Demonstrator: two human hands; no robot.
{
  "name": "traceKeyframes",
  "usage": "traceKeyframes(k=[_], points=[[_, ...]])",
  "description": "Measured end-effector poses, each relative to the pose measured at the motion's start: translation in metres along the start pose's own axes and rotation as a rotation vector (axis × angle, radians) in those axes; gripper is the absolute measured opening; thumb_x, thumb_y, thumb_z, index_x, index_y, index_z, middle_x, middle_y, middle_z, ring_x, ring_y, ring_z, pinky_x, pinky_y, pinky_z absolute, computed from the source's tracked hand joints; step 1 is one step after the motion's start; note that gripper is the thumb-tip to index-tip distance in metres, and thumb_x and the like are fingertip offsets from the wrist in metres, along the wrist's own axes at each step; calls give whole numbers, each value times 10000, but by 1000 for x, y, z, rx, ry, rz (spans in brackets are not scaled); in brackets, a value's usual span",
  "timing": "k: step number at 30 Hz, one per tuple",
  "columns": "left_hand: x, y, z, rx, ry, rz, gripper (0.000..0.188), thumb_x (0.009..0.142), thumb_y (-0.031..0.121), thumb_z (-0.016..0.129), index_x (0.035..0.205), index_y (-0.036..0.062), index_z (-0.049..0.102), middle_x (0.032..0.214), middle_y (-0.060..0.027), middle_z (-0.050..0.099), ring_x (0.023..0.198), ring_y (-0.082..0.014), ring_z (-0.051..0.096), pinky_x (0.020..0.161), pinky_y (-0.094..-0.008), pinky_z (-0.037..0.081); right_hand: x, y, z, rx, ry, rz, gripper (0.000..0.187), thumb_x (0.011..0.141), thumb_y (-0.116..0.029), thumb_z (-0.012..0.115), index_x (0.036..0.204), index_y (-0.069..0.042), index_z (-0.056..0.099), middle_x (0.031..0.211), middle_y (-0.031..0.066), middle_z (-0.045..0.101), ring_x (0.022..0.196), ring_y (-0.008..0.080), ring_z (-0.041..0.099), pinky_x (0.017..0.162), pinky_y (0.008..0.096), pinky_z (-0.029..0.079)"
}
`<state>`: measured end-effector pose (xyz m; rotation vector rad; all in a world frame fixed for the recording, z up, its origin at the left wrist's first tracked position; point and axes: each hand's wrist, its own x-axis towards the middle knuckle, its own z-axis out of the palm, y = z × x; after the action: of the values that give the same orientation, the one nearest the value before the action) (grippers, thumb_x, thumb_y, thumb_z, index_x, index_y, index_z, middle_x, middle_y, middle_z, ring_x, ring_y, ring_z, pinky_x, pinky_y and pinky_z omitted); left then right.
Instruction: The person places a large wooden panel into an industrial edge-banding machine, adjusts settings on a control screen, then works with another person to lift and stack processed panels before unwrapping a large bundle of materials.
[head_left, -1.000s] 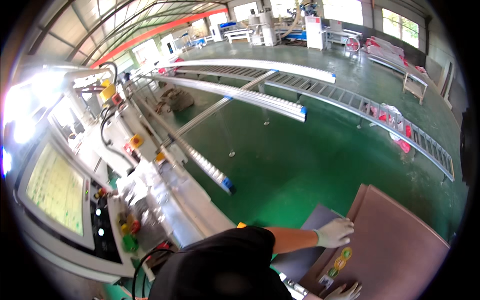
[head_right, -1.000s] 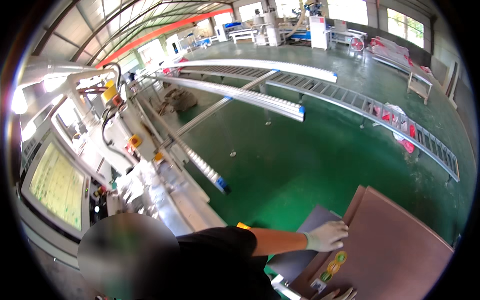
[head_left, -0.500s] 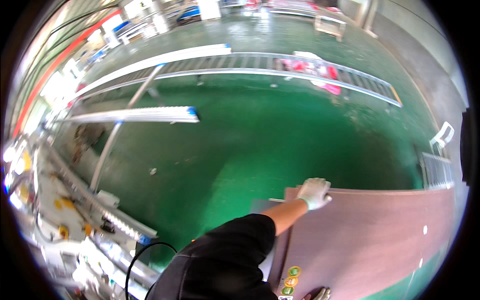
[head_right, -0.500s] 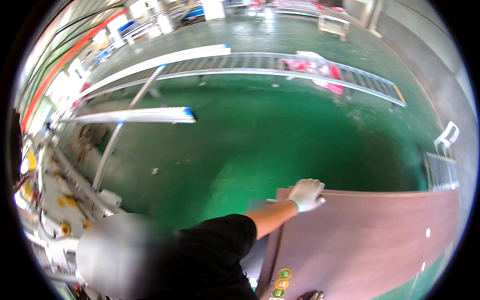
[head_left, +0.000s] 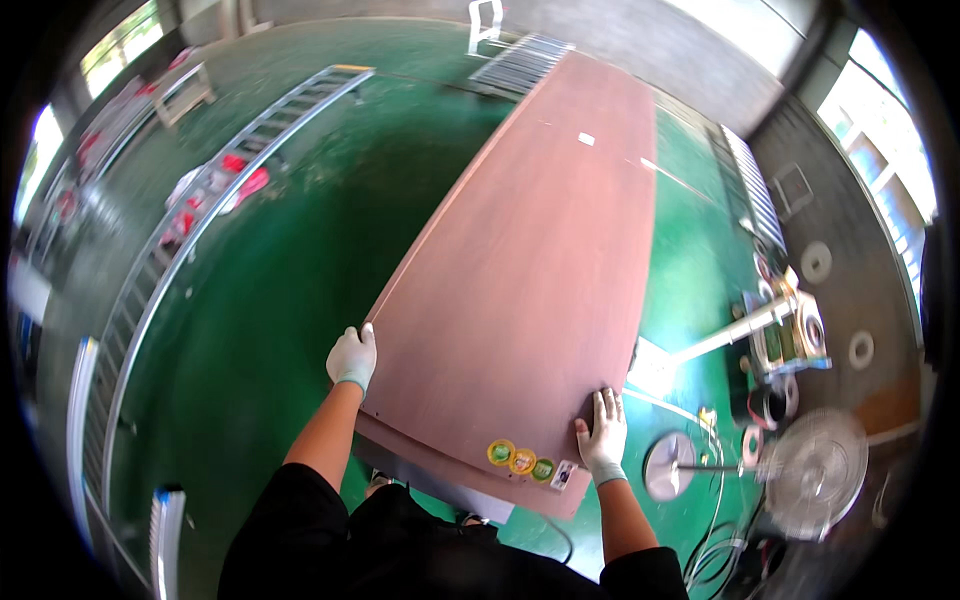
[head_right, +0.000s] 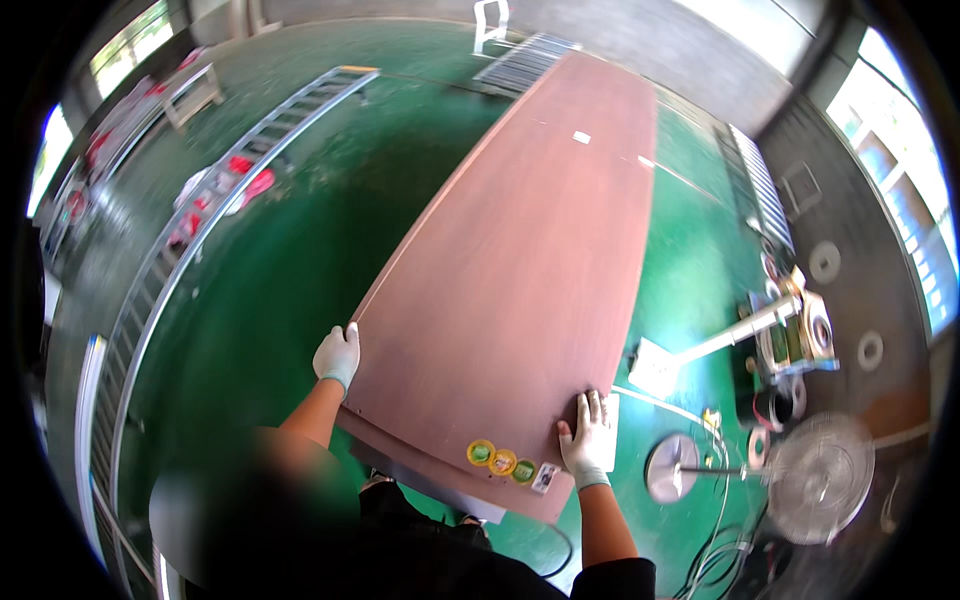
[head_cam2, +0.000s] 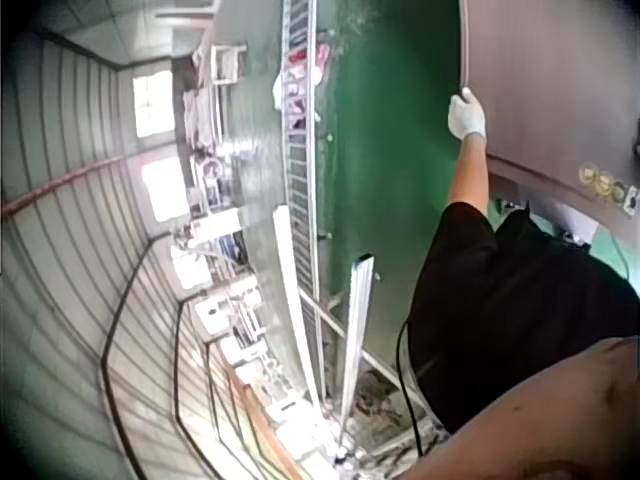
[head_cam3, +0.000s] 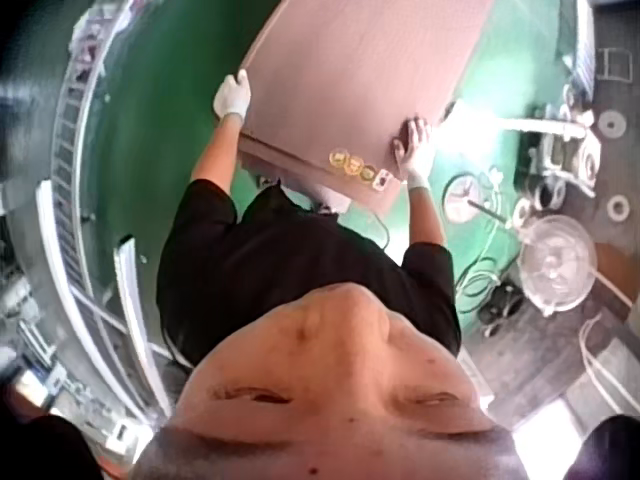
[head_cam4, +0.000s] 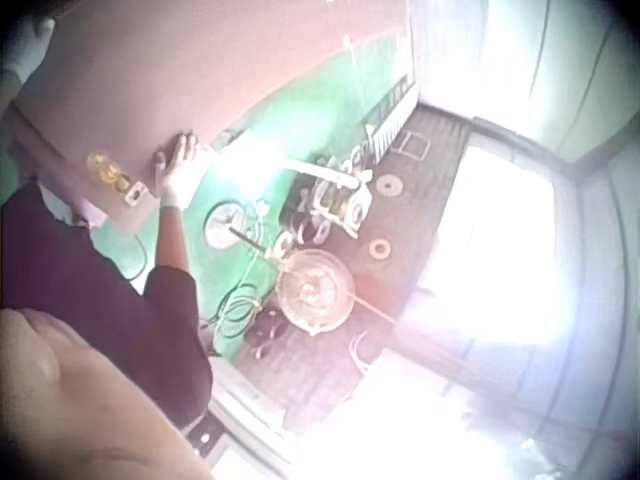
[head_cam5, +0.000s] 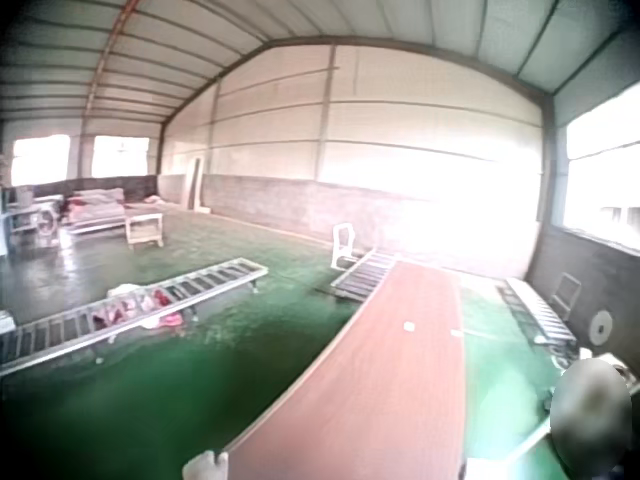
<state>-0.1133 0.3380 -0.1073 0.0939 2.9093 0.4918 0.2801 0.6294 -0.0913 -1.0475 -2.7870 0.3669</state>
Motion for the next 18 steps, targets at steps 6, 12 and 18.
traceKeyframes(k=[6, 12, 18], points=[[46, -53, 1, -256, -280, 320, 639, 1022, 554, 362, 1071, -14, 649, 1119, -280, 683, 1053, -469, 641, 914, -551, 495, -116, -95, 61, -24, 277, 333, 667, 799, -179, 750, 1404, -11, 527, 1541, 256, 421, 1411, 453, 400, 1160, 516, 360], [55, -36, -22, 123, -375, 488, 741, 1035, 590, 230, 1067, 32, 715, 1122, -261, 701, 1087, -442, 654, 943, -541, 504, -116, -96, 86, 236, 565, 702, 570, 786, -143, 774, 1307, 7, 598, 1267, 246, 630, 1161, 411, 603, 1009, 452, 492], [75, -54, -28, 119, -425, 514, 771, 1039, 593, 204, 1174, 14, 695, 1236, -249, 668, 1186, -449, 603, 1032, -514, 462, -122, -148, 69, 260, 552, 864, 571, 753, -201, 830, 1279, -70, 653, 1120, 170, 672, 1030, 367, 654, 930, 457, 525]])
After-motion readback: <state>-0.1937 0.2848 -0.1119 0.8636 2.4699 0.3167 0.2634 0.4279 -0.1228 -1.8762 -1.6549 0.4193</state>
